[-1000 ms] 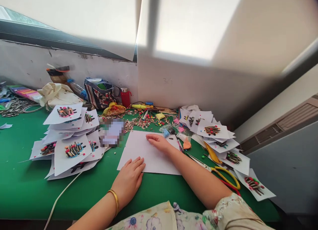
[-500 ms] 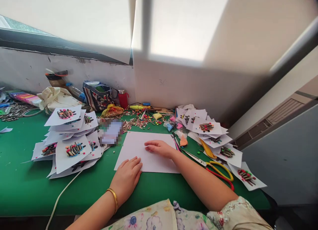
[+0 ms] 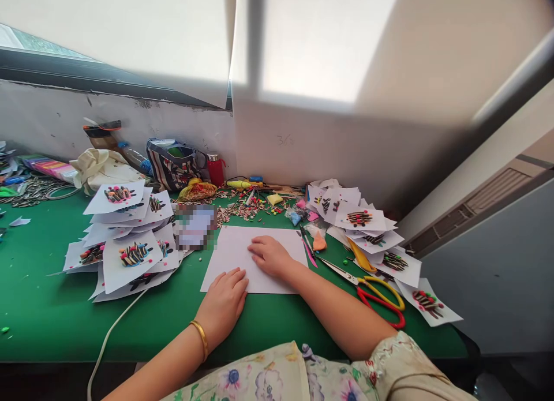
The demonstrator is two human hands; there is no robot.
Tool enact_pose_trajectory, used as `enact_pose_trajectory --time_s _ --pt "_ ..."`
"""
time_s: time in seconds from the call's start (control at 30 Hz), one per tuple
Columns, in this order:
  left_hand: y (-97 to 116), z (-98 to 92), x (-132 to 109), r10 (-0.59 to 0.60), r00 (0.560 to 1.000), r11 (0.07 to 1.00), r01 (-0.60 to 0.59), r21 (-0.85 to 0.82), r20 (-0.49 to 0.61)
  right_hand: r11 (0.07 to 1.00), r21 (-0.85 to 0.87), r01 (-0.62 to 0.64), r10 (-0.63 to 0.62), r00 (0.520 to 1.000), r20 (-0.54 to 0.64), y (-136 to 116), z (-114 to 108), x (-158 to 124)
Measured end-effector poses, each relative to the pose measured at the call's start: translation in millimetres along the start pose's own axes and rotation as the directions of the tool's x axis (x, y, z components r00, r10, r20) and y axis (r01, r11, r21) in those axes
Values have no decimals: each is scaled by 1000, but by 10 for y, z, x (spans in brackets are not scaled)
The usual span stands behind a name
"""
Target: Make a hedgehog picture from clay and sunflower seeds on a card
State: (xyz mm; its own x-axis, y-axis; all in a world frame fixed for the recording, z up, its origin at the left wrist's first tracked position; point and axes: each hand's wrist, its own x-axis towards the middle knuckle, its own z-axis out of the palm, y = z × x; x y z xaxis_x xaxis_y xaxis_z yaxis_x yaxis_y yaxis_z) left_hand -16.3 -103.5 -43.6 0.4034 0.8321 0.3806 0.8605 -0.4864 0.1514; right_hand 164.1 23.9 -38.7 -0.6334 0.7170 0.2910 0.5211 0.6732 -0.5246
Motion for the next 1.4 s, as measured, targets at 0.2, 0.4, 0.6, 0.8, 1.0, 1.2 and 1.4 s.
enact_pose_trajectory --time_s 0.2,0.4,0.6,0.8,1.0,1.2,1.4 --pt "11 17 -12 -9 1000 1000 9 19 2 987 -22 -162 162 987 20 280 -123 590" --pt "6 9 -18 5 1000 999 -6 36 9 998 -33 -58 60 995 83 4 184 1043" --pt "-15 16 -32 7 1000 1000 -7 27 -9 995 -84 -53 55 998 18 -168 391 945" --pt "-15 -32 12 8 1000 1000 -8 6 17 990 -100 -95 92 995 -37 146 135 328" --pt "90 -223 144 -8 987 999 0 53 160 934 86 -348 358 901 -245 687 -345 -203" --pt "343 -179 272 113 982 988 -127 84 153 904 249 -347 419 837 -351 832 -407 -264" --pt "597 66 435 265 928 955 -291 62 263 874 388 -291 438 817 -375 790 -370 -290"
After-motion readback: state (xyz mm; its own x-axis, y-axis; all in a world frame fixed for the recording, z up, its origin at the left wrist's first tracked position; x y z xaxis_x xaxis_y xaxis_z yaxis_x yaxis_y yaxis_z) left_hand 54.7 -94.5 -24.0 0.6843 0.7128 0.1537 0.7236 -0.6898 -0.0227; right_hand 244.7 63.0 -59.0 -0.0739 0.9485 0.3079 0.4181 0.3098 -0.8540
